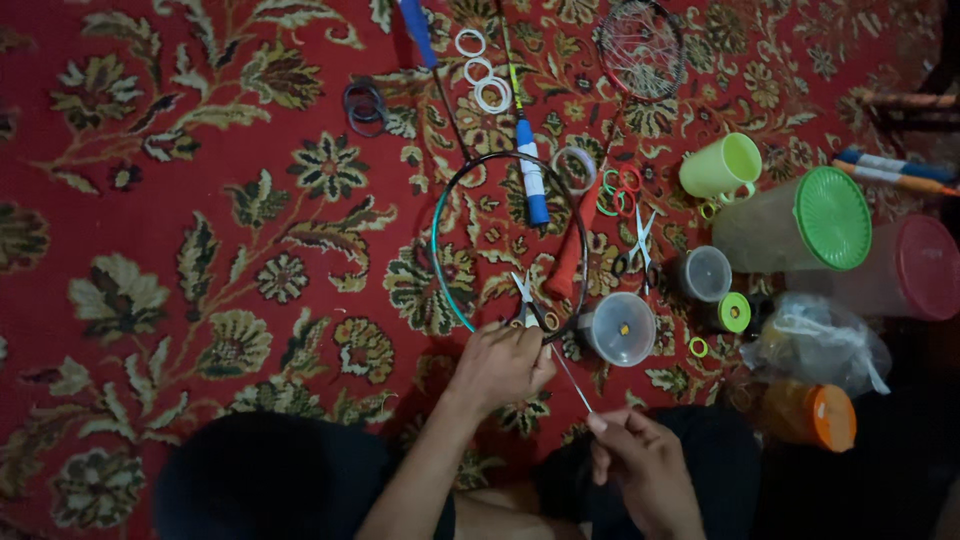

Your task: The person sits on a red patterned carpet and works on a badminton racket frame. They use scissors to cut a black string or tape from the frame, then handle a small black circular object. The person also picks up and moves a blue and white cylindrical object before returning to the racket.

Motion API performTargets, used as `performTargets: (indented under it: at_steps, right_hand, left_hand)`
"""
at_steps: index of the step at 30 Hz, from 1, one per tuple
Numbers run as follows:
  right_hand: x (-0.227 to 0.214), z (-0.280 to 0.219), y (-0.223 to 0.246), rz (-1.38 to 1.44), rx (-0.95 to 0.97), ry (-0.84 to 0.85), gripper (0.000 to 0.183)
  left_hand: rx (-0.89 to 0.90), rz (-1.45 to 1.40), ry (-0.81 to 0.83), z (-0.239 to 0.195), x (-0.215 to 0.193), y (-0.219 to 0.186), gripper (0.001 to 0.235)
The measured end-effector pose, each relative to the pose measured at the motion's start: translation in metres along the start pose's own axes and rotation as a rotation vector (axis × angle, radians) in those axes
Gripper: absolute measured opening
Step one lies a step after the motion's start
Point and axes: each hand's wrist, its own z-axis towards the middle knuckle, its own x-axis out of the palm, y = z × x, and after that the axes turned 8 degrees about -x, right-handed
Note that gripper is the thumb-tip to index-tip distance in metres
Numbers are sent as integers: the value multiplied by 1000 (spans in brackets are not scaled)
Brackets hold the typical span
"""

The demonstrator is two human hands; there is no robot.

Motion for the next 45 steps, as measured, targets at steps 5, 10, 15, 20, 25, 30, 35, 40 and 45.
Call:
performTargets:
  at_steps: [5, 10, 15, 20, 25, 30, 35, 40, 45]
  right_hand:
    - [-19, 12, -34, 1006, 685, 372, 29]
    - [-9, 1, -24, 736, 500, 297, 36]
    - [9, -22, -12, 116, 32, 15, 23]
    - [12, -26, -13, -209, -100, -97, 21]
    - [-25, -24, -41, 814, 481, 394, 27]
    - [-13, 40, -56, -71, -70, 211, 42]
    - [42, 90, -63, -904, -460, -3, 51]
    - [89, 131, -46, -979, -314, 115, 62]
    - [88, 152, -71, -1004, -223, 123, 41]
  left_hand:
    - [20, 6, -22, 2, -8, -6, 26]
    - [7, -13, 67, -3, -2, -1, 16]
    - [41, 26, 44, -6, -1, 0, 16]
    - [-4, 72, 109, -12, 11, 11, 14]
    - [-8, 108, 72, 0, 5, 31, 28]
    - [29, -27, -152, 21, -28, 8, 42]
    - [26, -352, -399, 20, -78, 0, 49]
    - [49, -230, -591, 8, -90, 17, 35]
    - [-289, -875, -502, 19, -124, -7, 39]
